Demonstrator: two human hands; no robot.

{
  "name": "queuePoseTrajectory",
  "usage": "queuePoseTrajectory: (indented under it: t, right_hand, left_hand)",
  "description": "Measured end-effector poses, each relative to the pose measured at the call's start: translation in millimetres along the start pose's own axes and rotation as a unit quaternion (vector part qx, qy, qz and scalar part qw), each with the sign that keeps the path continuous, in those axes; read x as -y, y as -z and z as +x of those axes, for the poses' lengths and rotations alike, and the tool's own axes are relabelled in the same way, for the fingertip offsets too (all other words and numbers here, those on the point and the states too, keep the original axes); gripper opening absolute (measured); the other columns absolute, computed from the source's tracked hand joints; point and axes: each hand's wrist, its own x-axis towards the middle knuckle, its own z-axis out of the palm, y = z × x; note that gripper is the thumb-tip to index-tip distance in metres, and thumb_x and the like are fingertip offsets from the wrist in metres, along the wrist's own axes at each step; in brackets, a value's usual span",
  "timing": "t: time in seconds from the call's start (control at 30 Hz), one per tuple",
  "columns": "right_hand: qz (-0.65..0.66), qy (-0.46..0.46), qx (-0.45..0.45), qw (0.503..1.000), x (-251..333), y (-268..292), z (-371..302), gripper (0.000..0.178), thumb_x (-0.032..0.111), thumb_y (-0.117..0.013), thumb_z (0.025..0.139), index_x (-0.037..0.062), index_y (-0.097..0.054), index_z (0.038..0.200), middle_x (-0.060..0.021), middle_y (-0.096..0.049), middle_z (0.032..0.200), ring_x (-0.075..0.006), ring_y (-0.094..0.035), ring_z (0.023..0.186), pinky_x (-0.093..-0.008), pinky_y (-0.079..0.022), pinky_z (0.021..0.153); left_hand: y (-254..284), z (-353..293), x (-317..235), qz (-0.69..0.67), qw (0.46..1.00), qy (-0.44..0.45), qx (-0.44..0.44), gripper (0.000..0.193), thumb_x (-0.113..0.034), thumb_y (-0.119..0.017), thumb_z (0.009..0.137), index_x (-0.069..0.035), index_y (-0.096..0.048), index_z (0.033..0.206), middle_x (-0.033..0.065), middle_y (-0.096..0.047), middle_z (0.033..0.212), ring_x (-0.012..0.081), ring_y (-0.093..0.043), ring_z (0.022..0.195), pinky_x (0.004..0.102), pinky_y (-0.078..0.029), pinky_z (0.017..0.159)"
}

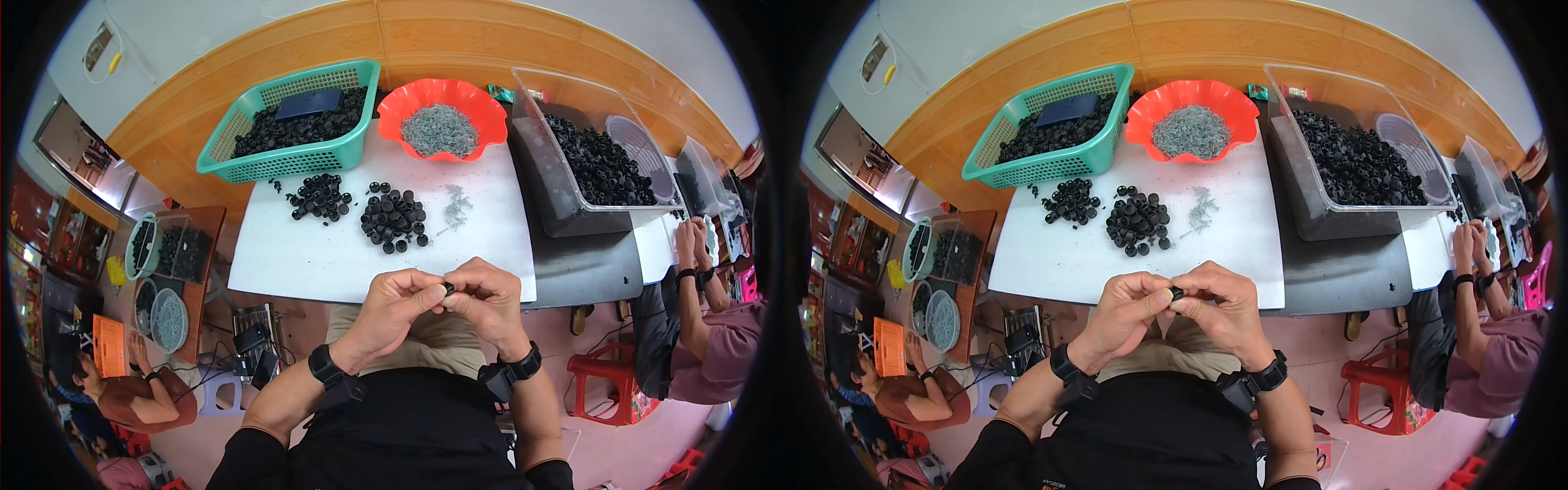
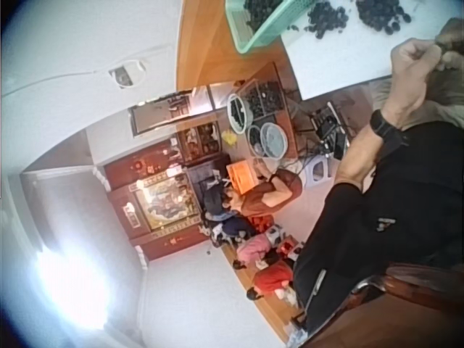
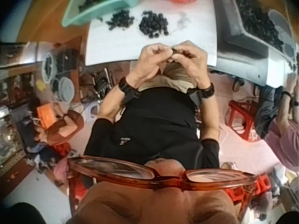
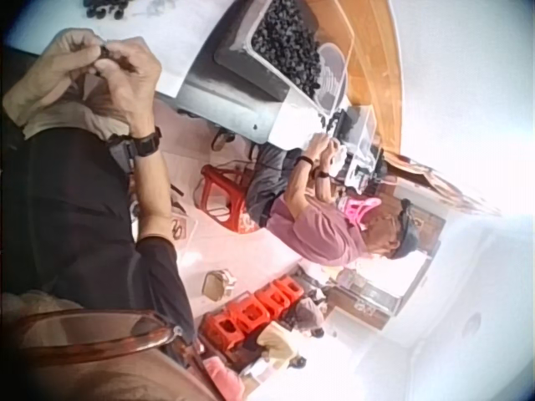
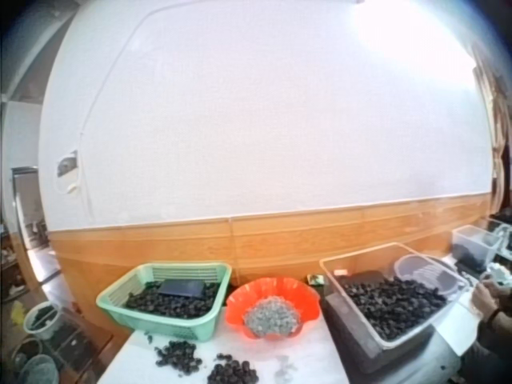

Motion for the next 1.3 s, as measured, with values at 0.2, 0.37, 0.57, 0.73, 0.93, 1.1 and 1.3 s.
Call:
queuePoseTrajectory:
  t: [0.2, 0.37, 0.57, 0.73, 0.93, 1.1, 1.3]
  right_hand:
    - [0.009, -0.005, -0.010, 1.000, 3.7, -6.4, 1.3, 0.025, -0.004, -0.077, 0.084, 0.0033, -0.074, 0.108, -0.0052, -0.067, 0.092, -0.0122, -0.064, 0.080, -0.0253, -0.051, 0.070]
    - [-0.084, 0.023, 0.027, 0.996, 6.1, -0.2, 4.5, 0.030, 0.000, -0.077, 0.085, 0.0031, -0.073, 0.114, -0.0051, -0.065, 0.089, -0.0125, -0.061, 0.077, -0.0262, -0.051, 0.069]
    - [-0.177, 0.013, 0.107, 0.978, 21.8, -0.7, 5.6, 0.033, 0.005, -0.079, 0.083, 0.0062, -0.074, 0.116, -0.0056, -0.063, 0.086, -0.0140, -0.058, 0.074, -0.0276, -0.049, 0.067]
    - [-0.186, 0.025, 0.128, 0.974, 30.0, -7.8, 7.8, 0.027, 0.007, -0.082, 0.081, 0.0051, -0.076, 0.107, -0.0061, -0.065, 0.085, -0.0161, -0.064, 0.074, -0.0284, -0.052, 0.066]
    - [-0.230, 0.046, 0.133, 0.963, 28.3, -14.5, 9.3, 0.021, 0.007, -0.082, 0.079, 0.0034, -0.076, 0.099, -0.0076, -0.067, 0.081, -0.0176, -0.065, 0.069, -0.0295, -0.053, 0.062]
    - [-0.192, 0.069, 0.101, 0.974, 28.7, -24.4, 12.4, 0.031, 0.005, -0.081, 0.081, 0.0016, -0.073, 0.110, -0.0105, -0.067, 0.098, -0.0156, -0.065, 0.074, -0.0282, -0.055, 0.066]
    - [-0.164, 0.044, 0.031, 0.985, 25.5, -18.4, -0.8, 0.030, 0.000, -0.078, 0.085, -0.0006, -0.071, 0.114, -0.0133, -0.066, 0.106, -0.0137, -0.065, 0.081, -0.0267, -0.056, 0.069]
  left_hand:
    - [-1.6, 1.7, -1.1, 0.024, 1.000, -0.020, -0.002, 0.011, -0.004, -0.067, 0.097, 0.001, -0.070, 0.106, 0.0113, -0.072, 0.101, 0.0135, -0.067, 0.086, 0.0272, -0.057, 0.077]
    - [3.8, -3.9, -4.5, 0.050, 0.998, 0.006, -0.032, 0.008, -0.003, -0.067, 0.097, 0.001, -0.069, 0.103, 0.0107, -0.072, 0.099, 0.0135, -0.067, 0.085, 0.0263, -0.057, 0.076]
    - [4.6, -14.3, -8.9, 0.063, 0.997, 0.019, -0.045, 0.012, -0.009, -0.073, 0.094, -0.001, -0.065, 0.099, 0.0035, -0.069, 0.087, 0.0054, -0.063, 0.073, 0.0150, -0.045, 0.053]
    - [7.0, -19.4, -10.5, 0.061, 0.997, 0.033, -0.033, 0.018, -0.010, -0.076, 0.092, -0.006, -0.059, 0.098, 0.0005, -0.067, 0.085, 0.0036, -0.061, 0.072, 0.0158, -0.042, 0.053]
    - [12.4, -24.1, -17.0, 0.082, 0.995, 0.050, -0.022, 0.019, -0.012, -0.077, 0.091, -0.007, -0.060, 0.098, 0.0007, -0.069, 0.085, 0.0032, -0.060, 0.069, 0.0157, -0.041, 0.053]
    - [14.7, -22.8, -33.5, 0.114, 0.993, -0.002, -0.021, 0.016, -0.009, -0.075, 0.092, -0.004, -0.063, 0.100, 0.0023, -0.069, 0.089, 0.0034, -0.061, 0.073, 0.0181, -0.047, 0.058]
    - [38.5, 22.0, -105.9, 0.416, 0.853, -0.284, -0.140, 0.016, -0.005, -0.078, 0.087, -0.002, -0.069, 0.100, 0.0034, -0.070, 0.091, 0.0089, -0.063, 0.074, 0.0254, -0.053, 0.068]
